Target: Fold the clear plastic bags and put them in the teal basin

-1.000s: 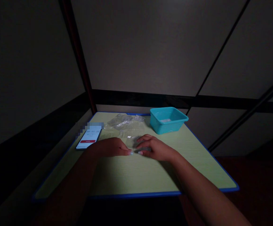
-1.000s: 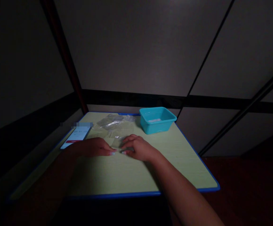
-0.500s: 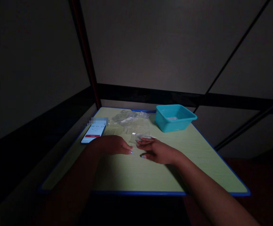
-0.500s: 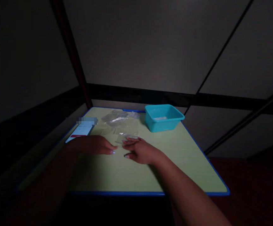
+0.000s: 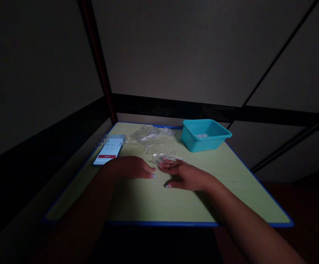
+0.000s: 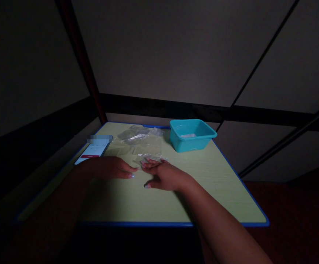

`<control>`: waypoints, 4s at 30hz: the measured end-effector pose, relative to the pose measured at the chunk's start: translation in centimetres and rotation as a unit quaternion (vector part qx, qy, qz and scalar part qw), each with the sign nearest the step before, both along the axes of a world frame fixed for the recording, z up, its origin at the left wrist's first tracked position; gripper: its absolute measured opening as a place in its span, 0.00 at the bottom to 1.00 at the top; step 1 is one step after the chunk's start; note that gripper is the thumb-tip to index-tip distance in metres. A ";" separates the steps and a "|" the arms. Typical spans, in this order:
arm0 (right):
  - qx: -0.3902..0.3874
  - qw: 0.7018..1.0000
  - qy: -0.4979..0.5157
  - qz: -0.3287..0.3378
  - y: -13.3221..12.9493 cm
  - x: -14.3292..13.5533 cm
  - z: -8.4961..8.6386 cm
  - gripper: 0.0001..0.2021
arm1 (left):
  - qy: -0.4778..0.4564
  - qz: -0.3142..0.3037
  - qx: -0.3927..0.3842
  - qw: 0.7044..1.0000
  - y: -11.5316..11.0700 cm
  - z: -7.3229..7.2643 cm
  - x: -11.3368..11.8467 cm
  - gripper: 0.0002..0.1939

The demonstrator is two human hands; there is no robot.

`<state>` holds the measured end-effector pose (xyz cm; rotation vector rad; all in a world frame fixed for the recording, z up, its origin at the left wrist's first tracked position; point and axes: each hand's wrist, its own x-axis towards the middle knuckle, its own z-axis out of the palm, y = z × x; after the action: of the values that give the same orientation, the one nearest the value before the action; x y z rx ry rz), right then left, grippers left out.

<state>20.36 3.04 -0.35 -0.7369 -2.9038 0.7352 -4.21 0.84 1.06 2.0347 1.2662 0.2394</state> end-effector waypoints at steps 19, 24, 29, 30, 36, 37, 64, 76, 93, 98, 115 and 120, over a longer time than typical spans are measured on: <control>-0.087 0.992 -0.090 0.016 -0.5 0.3 0.0 0.58 | -0.011 0.054 0.128 0.990 0.1 1.1 1.8 0.20; -0.097 0.991 -0.085 0.034 0.0 0.4 -0.2 0.59 | -0.042 0.040 0.267 0.962 0.4 -1.0 4.0 0.23; -0.103 0.991 -0.079 0.031 0.5 2.3 1.8 0.52 | -0.013 -0.005 0.225 0.974 0.6 -2.7 4.9 0.25; -0.100 0.992 -0.073 0.027 0.6 2.7 2.2 0.49 | -0.006 0.008 0.227 0.974 0.8 -2.8 4.9 0.25; -0.031 0.987 -0.109 -0.110 0.8 2.6 1.8 0.41 | 0.070 0.052 0.236 0.968 1.6 -3.7 5.1 0.28; -0.012 0.984 -0.115 -0.132 0.7 2.0 1.3 0.39 | 0.085 0.052 0.235 0.967 1.7 -4.0 5.3 0.28; 0.061 0.976 -0.107 -0.178 -0.1 -0.8 -1.5 0.37 | 0.075 0.015 0.238 0.968 1.7 -4.2 5.4 0.29; 0.093 0.958 -0.131 -0.236 1.2 -0.3 -2.4 0.31 | 0.221 0.040 0.244 0.943 1.3 -5.6 5.6 0.27; 0.048 0.968 -0.085 -0.230 2.0 0.3 -2.1 0.30 | 0.172 -0.024 0.263 0.949 1.1 -4.6 5.5 0.33; -0.021 0.951 0.207 -0.227 3.0 1.9 -0.4 0.30 | 0.151 0.012 0.298 0.942 1.1 -3.9 5.5 0.29; -0.474 0.721 0.408 -0.298 4.1 0.4 -1.5 0.26 | 0.227 0.025 0.228 0.947 1.6 -4.2 5.1 0.25; -0.481 0.727 0.385 -0.304 4.8 0.7 -1.9 0.25 | 0.235 0.033 0.211 0.948 1.7 -4.6 4.9 0.26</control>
<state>21.02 7.81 -2.24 -0.9937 -1.2650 1.8443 0.69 2.57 -3.54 2.5157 1.6886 0.0552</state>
